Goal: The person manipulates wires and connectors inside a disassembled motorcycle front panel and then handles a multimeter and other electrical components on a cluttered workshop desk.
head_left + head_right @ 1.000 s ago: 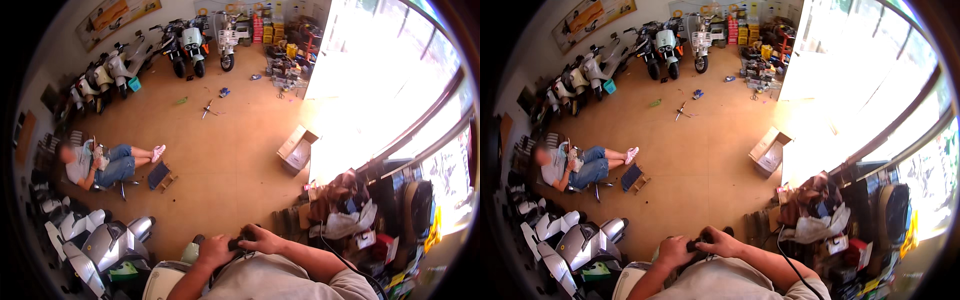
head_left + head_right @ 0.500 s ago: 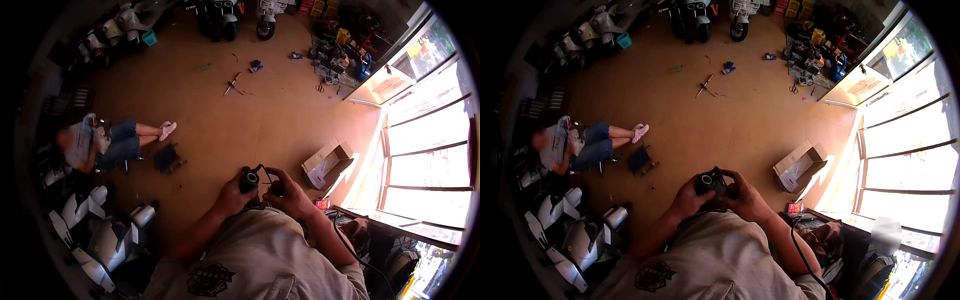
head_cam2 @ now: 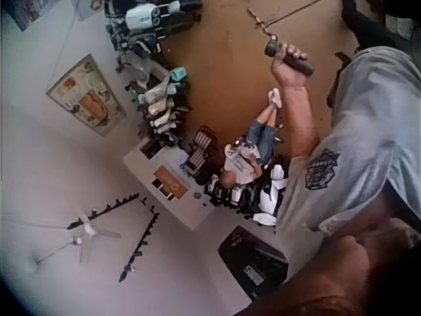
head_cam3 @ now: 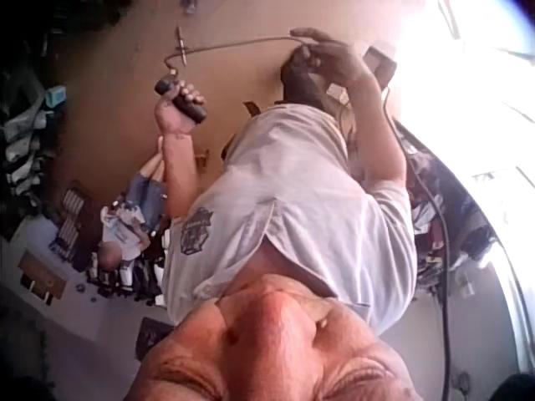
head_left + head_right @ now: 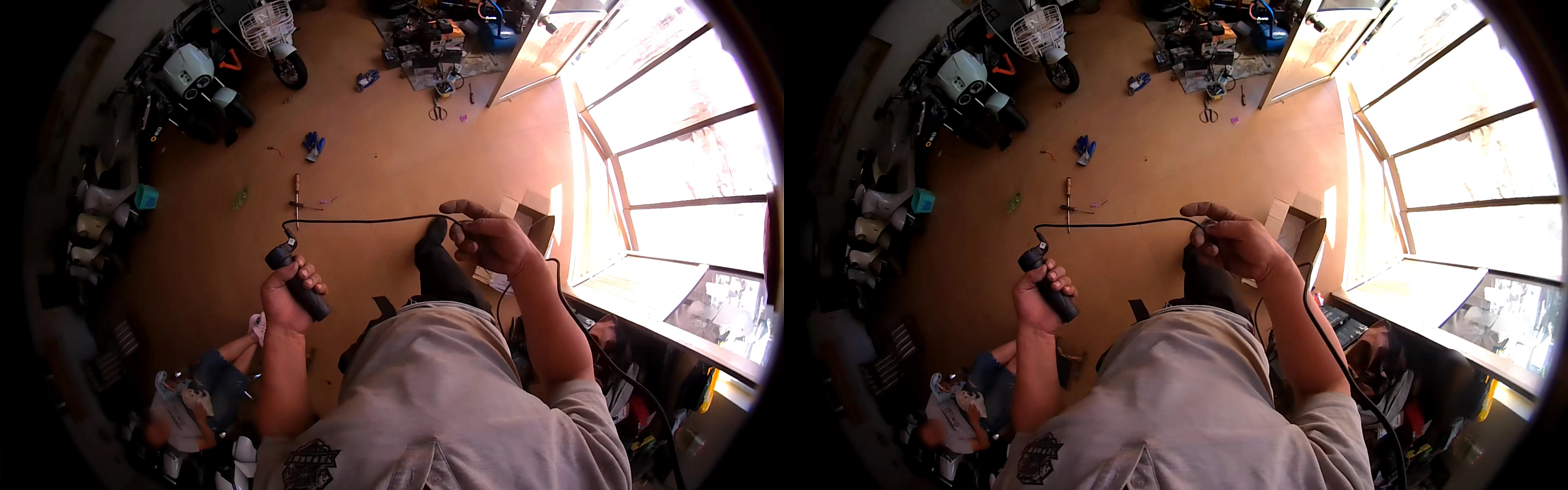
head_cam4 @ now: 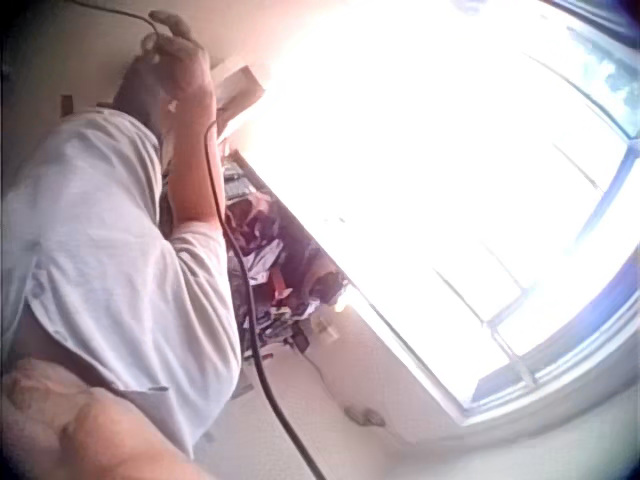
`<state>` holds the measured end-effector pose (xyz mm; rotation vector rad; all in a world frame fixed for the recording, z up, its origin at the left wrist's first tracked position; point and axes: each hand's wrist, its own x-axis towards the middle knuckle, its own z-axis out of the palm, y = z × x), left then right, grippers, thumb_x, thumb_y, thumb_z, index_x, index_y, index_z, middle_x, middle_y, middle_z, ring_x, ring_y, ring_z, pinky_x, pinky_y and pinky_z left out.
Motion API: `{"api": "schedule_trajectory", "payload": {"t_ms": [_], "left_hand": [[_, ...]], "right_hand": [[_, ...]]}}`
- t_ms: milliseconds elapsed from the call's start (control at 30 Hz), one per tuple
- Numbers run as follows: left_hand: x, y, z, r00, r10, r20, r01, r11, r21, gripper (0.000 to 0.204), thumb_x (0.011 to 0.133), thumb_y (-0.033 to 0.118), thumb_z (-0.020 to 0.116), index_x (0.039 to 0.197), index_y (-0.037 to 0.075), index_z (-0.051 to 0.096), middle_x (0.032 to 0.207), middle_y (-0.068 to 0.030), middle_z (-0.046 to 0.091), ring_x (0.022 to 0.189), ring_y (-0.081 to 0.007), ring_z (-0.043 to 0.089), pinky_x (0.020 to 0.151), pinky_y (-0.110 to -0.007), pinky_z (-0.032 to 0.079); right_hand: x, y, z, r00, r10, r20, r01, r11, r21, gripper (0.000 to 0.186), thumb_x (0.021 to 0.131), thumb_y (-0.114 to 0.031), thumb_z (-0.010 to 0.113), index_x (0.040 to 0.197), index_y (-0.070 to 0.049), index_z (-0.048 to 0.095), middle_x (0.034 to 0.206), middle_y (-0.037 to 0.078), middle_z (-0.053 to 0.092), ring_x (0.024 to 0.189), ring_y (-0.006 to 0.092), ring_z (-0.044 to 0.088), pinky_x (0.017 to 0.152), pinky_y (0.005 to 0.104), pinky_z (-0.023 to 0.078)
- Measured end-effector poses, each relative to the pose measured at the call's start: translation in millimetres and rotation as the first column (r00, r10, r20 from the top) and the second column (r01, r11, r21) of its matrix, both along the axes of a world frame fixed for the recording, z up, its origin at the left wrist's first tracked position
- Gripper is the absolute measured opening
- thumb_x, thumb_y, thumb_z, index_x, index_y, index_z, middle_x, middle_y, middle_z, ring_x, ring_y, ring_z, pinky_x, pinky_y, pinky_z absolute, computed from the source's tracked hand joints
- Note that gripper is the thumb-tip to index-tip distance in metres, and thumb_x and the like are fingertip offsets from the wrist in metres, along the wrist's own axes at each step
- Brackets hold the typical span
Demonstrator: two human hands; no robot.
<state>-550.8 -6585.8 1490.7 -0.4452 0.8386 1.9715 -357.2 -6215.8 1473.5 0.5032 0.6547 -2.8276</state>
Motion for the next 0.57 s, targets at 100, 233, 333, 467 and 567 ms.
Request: {"api": "schedule_trajectory", "payload": {"t_ms": [100, 233, 333, 467, 567], "left_hand": [[-49, 48, -9, 0.998, 0.042, 0.054, -0.042, 0.999, -0.004, 0.012, 0.094, 0.016, 0.071, 0.099, 0.012, 0.061, 0.084, -0.0007, 0.062, 0.077, -0.0166, 0.063, 0.079, -0.039, 0.053], [-97, 139, -2, 0.991, -0.003, -0.130, -0.010, 0.994, -0.105, 0.015, 0.094, 0.016, 0.072, 0.104, 0.010, 0.063, 0.092, -0.0053, 0.064, 0.085, -0.0193, 0.065, 0.082, -0.038, 0.053], [-136, 237, 11, 0.938, -0.210, -0.275, 0.140, 0.957, -0.254, 0.026, 0.093, 0.017, 0.071, 0.116, 0.007, 0.063, 0.105, -0.0077, 0.068, 0.096, -0.0199, 0.069, 0.084, -0.037, 0.057], [-194, 363, -32, 0.833, -0.417, -0.364, 0.351, 0.906, -0.235, 0.053, 0.092, 0.013, 0.068, 0.144, 0.003, 0.061, 0.125, -0.0081, 0.070, 0.116, -0.0206, 0.066, 0.100, -0.035, 0.054], [-247, 418, -90, 0.629, -0.601, -0.494, 0.430, 0.798, -0.423, 0.067, 0.089, 0.011, 0.072, 0.154, 0.009, 0.053, 0.137, -0.0061, 0.067, 0.126, -0.0255, 0.063, 0.115, -0.040, 0.045]], "right_hand": [[-71, 55, -8, 1.000, 0.024, 0.006, -0.023, 0.998, -0.061, 0.044, 0.107, -0.006, 0.045, 0.151, -0.005, 0.050, 0.111, 0.011, 0.071, 0.081, 0.0144, 0.061, 0.082, 0.0341, 0.058], [-162, 119, 1, 0.988, 0.113, 0.105, -0.108, 0.993, -0.051, 0.030, 0.111, -0.010, 0.046, 0.140, -0.003, 0.052, 0.121, 0.013, 0.073, 0.083, 0.0141, 0.066, 0.080, 0.0342, 0.059], [-230, 158, -4, 0.950, 0.274, 0.150, -0.298, 0.940, 0.167, 0.026, 0.111, -0.014, 0.050, 0.135, -0.005, 0.054, 0.117, 0.010, 0.076, 0.079, 0.0133, 0.069, 0.070, 0.0316, 0.059], [-299, 193, -32, 0.804, 0.477, 0.354, -0.558, 0.400, 0.727, 0.050, 0.106, -0.016, 0.054, 0.155, -0.007, 0.044, 0.125, 0.016, 0.073, 0.091, 0.0204, 0.074, 0.074, 0.0337, 0.061], [-346, 228, -107, 0.805, 0.471, 0.361, -0.467, 0.126, 0.875, 0.071, 0.101, -0.022, 0.064, 0.165, -0.016, 0.035, 0.145, 0.022, 0.060, 0.121, 0.0243, 0.065, 0.100, 0.0384, 0.052]]}}
